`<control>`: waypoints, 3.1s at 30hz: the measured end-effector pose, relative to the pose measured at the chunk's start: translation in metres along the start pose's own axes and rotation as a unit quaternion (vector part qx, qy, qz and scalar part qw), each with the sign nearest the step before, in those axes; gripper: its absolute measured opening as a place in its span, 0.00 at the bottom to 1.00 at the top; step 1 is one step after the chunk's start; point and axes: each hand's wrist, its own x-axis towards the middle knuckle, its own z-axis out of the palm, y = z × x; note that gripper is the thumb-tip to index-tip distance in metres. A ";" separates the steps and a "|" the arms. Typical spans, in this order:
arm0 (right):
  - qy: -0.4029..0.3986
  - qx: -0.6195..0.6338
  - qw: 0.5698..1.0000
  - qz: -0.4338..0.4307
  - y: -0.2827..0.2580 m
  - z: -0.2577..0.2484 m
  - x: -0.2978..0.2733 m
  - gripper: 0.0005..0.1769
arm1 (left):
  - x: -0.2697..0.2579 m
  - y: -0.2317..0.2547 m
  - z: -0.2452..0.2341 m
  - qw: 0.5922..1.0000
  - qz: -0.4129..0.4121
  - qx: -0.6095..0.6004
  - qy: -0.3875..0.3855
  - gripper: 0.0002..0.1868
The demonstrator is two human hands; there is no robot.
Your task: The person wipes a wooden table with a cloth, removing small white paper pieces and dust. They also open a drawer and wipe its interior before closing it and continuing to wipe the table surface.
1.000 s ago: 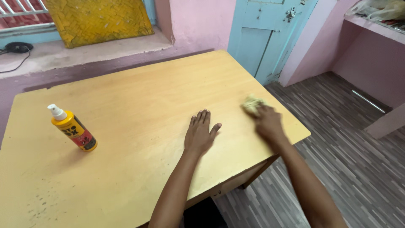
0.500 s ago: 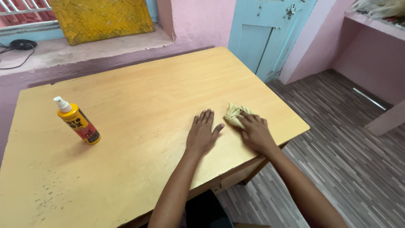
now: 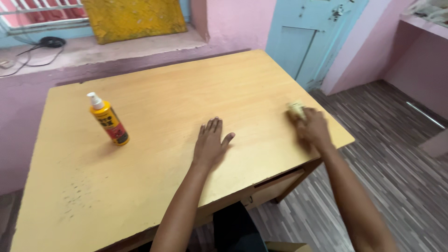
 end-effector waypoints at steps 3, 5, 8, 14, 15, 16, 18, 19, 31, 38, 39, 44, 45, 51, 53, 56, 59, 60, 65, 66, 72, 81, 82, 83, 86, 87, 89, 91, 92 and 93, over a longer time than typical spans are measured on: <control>-0.009 -0.028 0.998 -0.057 -0.067 0.024 -0.008 0.26 | -0.015 -0.022 -0.008 0.999 -0.026 -0.001 0.021 0.46; -0.013 -0.027 0.995 -0.098 -0.117 0.031 -0.019 0.26 | -0.020 -0.026 -0.010 1.000 -0.020 -0.007 0.018 0.46; -0.047 -0.037 0.975 -0.214 -0.193 0.034 -0.042 0.27 | -0.023 -0.024 -0.012 0.999 -0.017 -0.025 0.022 0.46; -0.236 0.159 0.952 -0.110 -0.242 0.029 -0.051 0.20 | -0.044 -0.055 -0.033 0.998 -0.033 0.004 0.046 0.45; -0.205 0.169 0.959 -0.095 -0.229 0.027 -0.041 0.20 | -0.052 -0.067 -0.040 0.998 -0.030 0.016 0.054 0.46; -0.147 0.155 0.972 -0.094 -0.213 0.026 -0.025 0.20 | -0.060 -0.080 -0.048 0.997 -0.045 0.021 0.065 0.45; -0.039 0.052 0.994 -0.092 -0.178 0.029 0.004 0.21 | -0.079 -0.103 -0.061 0.993 -0.074 0.028 0.085 0.44; 0.009 -0.013 0.995 -0.096 -0.166 0.034 0.014 0.22 | -0.087 -0.114 -0.069 0.992 -0.088 0.023 0.091 0.43; -0.065 0.082 0.942 -0.318 -0.325 0.096 -0.044 0.21 | -0.103 -0.131 -0.082 0.988 -0.114 0.007 0.102 0.41; -0.176 0.327 0.904 -0.209 -0.281 0.082 0.012 0.20 | -0.106 -0.133 -0.080 0.989 -0.111 -0.003 0.098 0.40; -0.133 0.253 0.939 -0.190 -0.258 0.078 0.027 0.22 | -0.106 -0.133 -0.080 0.989 -0.109 -0.004 0.104 0.40; -0.033 0.006 0.989 -0.147 -0.201 0.084 0.030 0.23 | -0.103 -0.134 -0.080 0.988 -0.108 0.003 0.107 0.41; -0.028 -0.008 0.988 -0.154 -0.205 0.085 0.023 0.24 | -0.104 -0.135 -0.080 0.988 -0.109 -0.001 0.107 0.41; 0.047 0.018 0.920 -0.389 -0.332 0.098 -0.058 0.29 | -0.111 -0.143 -0.082 0.989 -0.092 -0.020 0.112 0.41; -0.062 0.141 0.942 -0.297 -0.375 0.099 -0.082 0.23 | -0.122 -0.148 -0.082 0.988 -0.095 -0.017 0.119 0.40; -0.061 0.183 0.920 -0.341 -0.413 0.100 -0.114 0.25 | -0.144 -0.162 -0.091 0.984 -0.097 -0.010 0.149 0.38; -0.099 0.297 0.883 -0.351 -0.408 0.089 -0.102 0.28 | -0.179 -0.181 -0.109 0.985 -0.124 -0.004 0.123 0.39; -0.118 0.329 0.884 -0.311 -0.397 0.082 -0.090 0.24 | -0.191 -0.188 -0.118 0.985 -0.137 -0.002 0.105 0.40; -0.059 0.057 0.983 -0.162 -0.327 0.057 -0.049 0.17 | -0.243 -0.223 -0.152 0.977 -0.164 0.034 0.134 0.40; -0.057 0.037 0.985 -0.157 -0.326 0.062 -0.053 0.19 | -0.247 -0.226 -0.155 0.975 -0.165 0.043 0.144 0.39; 0.032 0.011 0.950 -0.309 -0.407 0.101 -0.121 0.38 | -0.245 -0.224 -0.152 0.974 -0.177 0.049 0.134 0.40; -0.070 0.269 0.889 -0.365 -0.512 0.099 -0.148 0.25 | -0.254 -0.228 -0.166 0.969 -0.201 0.017 0.144 0.43; -0.041 0.274 0.892 -0.358 -0.509 0.097 -0.142 0.27 | -0.259 -0.235 -0.172 0.967 -0.207 0.024 0.148 0.43; -0.061 0.218 0.917 -0.328 -0.506 0.096 -0.139 0.25 | -0.265 -0.242 -0.176 0.965 -0.212 0.029 0.152 0.43; -0.091 0.105 0.955 -0.260 -0.505 0.094 -0.140 0.23 | -0.286 -0.260 -0.186 0.952 -0.244 0.018 0.184 0.43; -0.084 0.107 0.956 -0.259 -0.512 0.095 -0.148 0.25 | -0.290 -0.265 -0.187 0.946 -0.257 0.010 0.199 0.44; -0.084 0.114 0.951 -0.275 -0.540 0.099 -0.166 0.27 | -0.291 -0.270 -0.185 0.942 -0.257 -0.027 0.213 0.43; -0.080 0.151 0.935 -0.311 -0.573 0.105 -0.189 0.27 | -0.294 -0.275 -0.185 0.932 -0.269 -0.086 0.229 0.43; -0.068 0.183 0.924 -0.329 -0.589 0.107 -0.200 0.26 | -0.293 -0.278 -0.188 0.921 -0.281 -0.126 0.238 0.43; -0.094 0.203 0.908 -0.354 -0.602 0.107 -0.210 0.25 | -0.293 -0.280 -0.190 0.909 -0.291 -0.166 0.248 0.44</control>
